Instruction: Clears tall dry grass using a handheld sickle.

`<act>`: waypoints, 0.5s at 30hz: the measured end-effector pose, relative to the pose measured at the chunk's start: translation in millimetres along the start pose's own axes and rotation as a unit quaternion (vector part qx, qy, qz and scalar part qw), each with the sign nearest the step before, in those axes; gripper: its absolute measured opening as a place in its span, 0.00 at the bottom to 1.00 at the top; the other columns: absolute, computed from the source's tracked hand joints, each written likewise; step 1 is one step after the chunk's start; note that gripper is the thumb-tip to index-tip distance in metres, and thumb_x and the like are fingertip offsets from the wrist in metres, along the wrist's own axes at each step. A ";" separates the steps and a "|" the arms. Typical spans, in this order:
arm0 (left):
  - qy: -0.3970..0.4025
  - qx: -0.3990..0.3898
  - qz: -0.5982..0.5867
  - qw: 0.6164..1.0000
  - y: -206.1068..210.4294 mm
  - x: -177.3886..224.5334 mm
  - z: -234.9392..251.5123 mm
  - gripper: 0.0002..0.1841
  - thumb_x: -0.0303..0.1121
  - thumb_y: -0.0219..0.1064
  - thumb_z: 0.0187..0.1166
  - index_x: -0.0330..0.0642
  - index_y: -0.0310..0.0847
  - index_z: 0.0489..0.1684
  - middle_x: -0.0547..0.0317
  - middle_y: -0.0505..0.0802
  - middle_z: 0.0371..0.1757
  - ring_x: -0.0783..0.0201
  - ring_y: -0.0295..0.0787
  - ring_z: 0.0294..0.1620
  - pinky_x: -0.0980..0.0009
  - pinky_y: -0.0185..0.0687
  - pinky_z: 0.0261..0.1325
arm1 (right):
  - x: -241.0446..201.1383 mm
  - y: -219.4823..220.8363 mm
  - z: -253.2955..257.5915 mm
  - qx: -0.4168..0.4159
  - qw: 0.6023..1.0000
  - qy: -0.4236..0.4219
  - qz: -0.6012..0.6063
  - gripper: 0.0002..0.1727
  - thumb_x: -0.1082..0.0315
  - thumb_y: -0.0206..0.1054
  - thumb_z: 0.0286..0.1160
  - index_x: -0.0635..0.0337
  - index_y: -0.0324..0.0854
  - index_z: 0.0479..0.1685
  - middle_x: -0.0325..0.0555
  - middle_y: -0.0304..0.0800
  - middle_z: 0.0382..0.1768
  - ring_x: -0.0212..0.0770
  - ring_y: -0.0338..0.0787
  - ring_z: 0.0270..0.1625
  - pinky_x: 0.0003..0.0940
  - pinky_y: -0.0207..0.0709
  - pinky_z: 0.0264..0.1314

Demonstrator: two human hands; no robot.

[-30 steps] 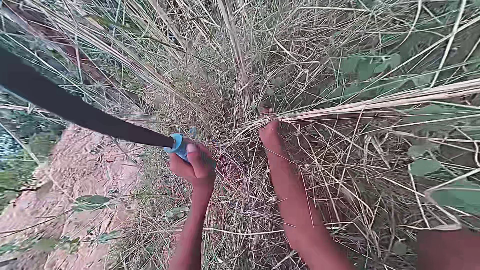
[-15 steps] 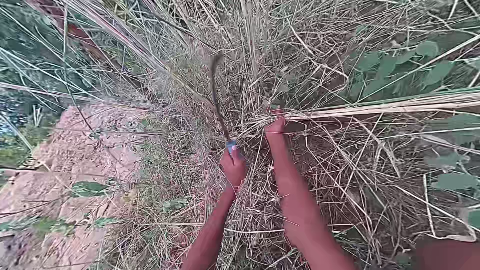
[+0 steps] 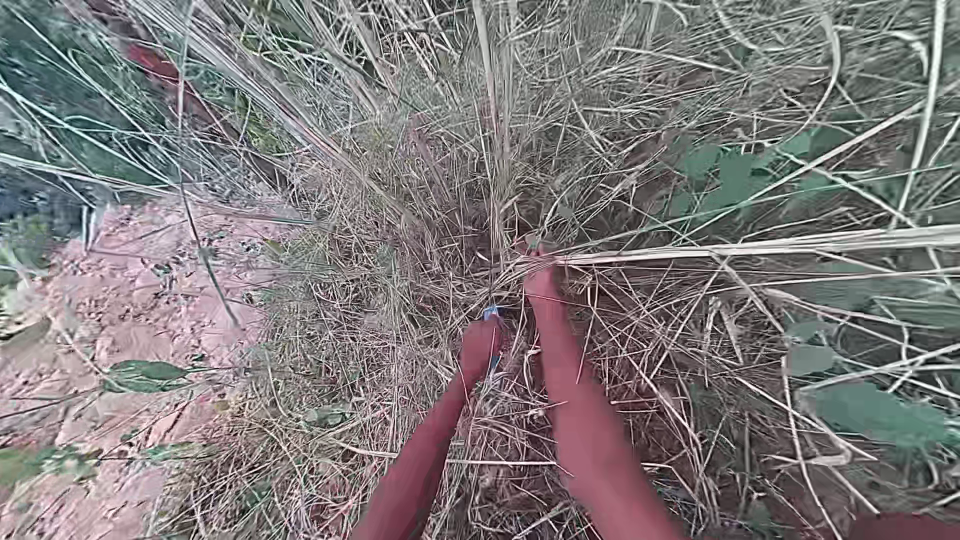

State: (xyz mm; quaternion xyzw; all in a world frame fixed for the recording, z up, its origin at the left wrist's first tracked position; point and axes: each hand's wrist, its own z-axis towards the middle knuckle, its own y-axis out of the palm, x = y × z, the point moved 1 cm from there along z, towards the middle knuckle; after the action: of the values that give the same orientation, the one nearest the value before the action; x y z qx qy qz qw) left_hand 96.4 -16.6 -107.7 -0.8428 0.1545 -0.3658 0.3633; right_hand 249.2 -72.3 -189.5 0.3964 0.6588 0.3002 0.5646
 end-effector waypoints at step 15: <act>0.142 0.132 -0.081 0.978 -163.3 -73.5 -204.5 0.20 0.42 0.44 0.93 0.42 0.77 0.34 0.67 0.82 0.15 0.71 0.80 0.10 0.75 0.80 0.16 | -24.0 -35.2 -108.3 0.086 0.987 0.065 -0.122 0.16 0.52 0.48 0.95 0.52 0.73 0.44 0.33 0.72 0.31 0.25 0.75 0.32 0.23 0.73 0.40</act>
State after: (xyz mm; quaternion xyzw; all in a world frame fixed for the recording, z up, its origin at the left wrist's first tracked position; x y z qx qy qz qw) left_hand -103.8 32.3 69.4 -0.7366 0.0865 -0.5270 0.4149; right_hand 137.5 -105.2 -187.3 0.3398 0.7610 0.1961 0.5167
